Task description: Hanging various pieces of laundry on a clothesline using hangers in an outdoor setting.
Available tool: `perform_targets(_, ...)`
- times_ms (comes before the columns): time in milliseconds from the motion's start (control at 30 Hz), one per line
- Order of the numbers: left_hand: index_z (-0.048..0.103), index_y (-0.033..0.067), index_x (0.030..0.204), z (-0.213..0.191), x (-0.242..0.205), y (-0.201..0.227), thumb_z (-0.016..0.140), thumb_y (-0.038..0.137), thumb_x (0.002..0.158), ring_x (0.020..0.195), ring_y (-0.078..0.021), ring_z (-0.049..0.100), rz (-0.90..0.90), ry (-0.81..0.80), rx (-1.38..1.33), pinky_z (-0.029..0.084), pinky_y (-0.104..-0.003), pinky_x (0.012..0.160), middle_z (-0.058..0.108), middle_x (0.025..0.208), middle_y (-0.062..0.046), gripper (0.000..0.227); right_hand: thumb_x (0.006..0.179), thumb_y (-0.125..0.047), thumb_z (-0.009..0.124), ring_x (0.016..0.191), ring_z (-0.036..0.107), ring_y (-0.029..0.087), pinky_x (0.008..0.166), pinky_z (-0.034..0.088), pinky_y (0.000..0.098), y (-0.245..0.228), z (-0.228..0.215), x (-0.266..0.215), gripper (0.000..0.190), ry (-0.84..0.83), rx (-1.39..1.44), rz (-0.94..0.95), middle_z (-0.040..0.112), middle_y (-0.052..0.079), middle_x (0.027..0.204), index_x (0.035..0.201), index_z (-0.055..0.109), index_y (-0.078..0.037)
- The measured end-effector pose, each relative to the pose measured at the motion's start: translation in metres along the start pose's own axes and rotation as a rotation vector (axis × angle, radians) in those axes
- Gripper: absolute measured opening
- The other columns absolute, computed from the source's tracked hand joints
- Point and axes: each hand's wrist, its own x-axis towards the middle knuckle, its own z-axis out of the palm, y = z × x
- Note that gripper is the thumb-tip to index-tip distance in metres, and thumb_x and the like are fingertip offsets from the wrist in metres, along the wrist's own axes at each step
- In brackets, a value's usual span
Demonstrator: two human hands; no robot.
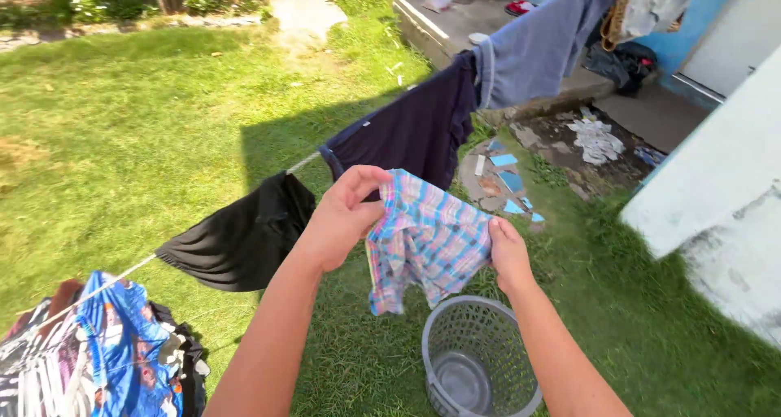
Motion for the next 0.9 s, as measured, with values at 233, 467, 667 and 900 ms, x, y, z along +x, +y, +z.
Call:
perform_targets(233, 0.053, 0.0110, 0.129, -0.078, -0.047, 0.024, 0.056, 0.003, 0.095, 0.078, -0.0074, 0.065, -0.035, 0.398, 0.094, 0.051, -0.024, 0.061, 0.070, 0.106, -0.002, 0.035, 0.095, -0.040, 0.071, 0.072, 0.066, 0.025, 0.066, 0.054, 0.0380, -0.073, 0.056, 0.011, 0.035, -0.093, -0.827, -0.532, 0.072, 0.011, 0.080, 0.106, 0.079, -0.008)
perform_targets(467, 0.065, 0.0094, 0.125, -0.172, -0.112, -0.006, 0.052, 0.022, 0.102, 0.064, -0.0111, 0.053, -0.378, 0.646, 0.440, 0.042, -0.028, 0.053, 0.064, 0.083, -0.001, 0.029, 0.086, -0.066, 0.068, 0.086, 0.070, 0.035, 0.077, 0.053, 0.0447, -0.108, 0.132, 0.013, 0.060, -0.367, -1.435, -0.554, 0.076, 0.016, 0.090, 0.097, 0.082, -0.009)
perform_targets(667, 0.069, 0.0094, 0.135, -0.212, -0.177, 0.007, 0.063, 0.009, 0.092, 0.066, -0.0090, 0.052, -0.151, 0.775, 0.275, 0.039, -0.025, 0.055, 0.065, 0.084, 0.001, 0.044, 0.088, -0.062, 0.069, 0.069, 0.047, 0.022, 0.061, 0.037, 0.0419, -0.100, 0.186, -0.010, 0.055, -0.949, -1.234, -0.046, 0.059, 0.006, 0.075, 0.099, 0.082, -0.010)
perform_targets(900, 0.063, 0.0134, 0.139, -0.233, -0.257, 0.011, 0.073, -0.004, 0.075, 0.105, -0.0054, 0.062, 0.127, 0.925, 0.516, 0.051, -0.027, 0.093, 0.069, 0.125, 0.005, 0.068, 0.069, -0.016, 0.088, 0.074, 0.061, 0.016, 0.070, 0.051, 0.0362, -0.023, 0.259, -0.040, 0.036, -1.319, -1.200, -0.322, 0.069, 0.001, 0.080, 0.099, 0.071, -0.006)
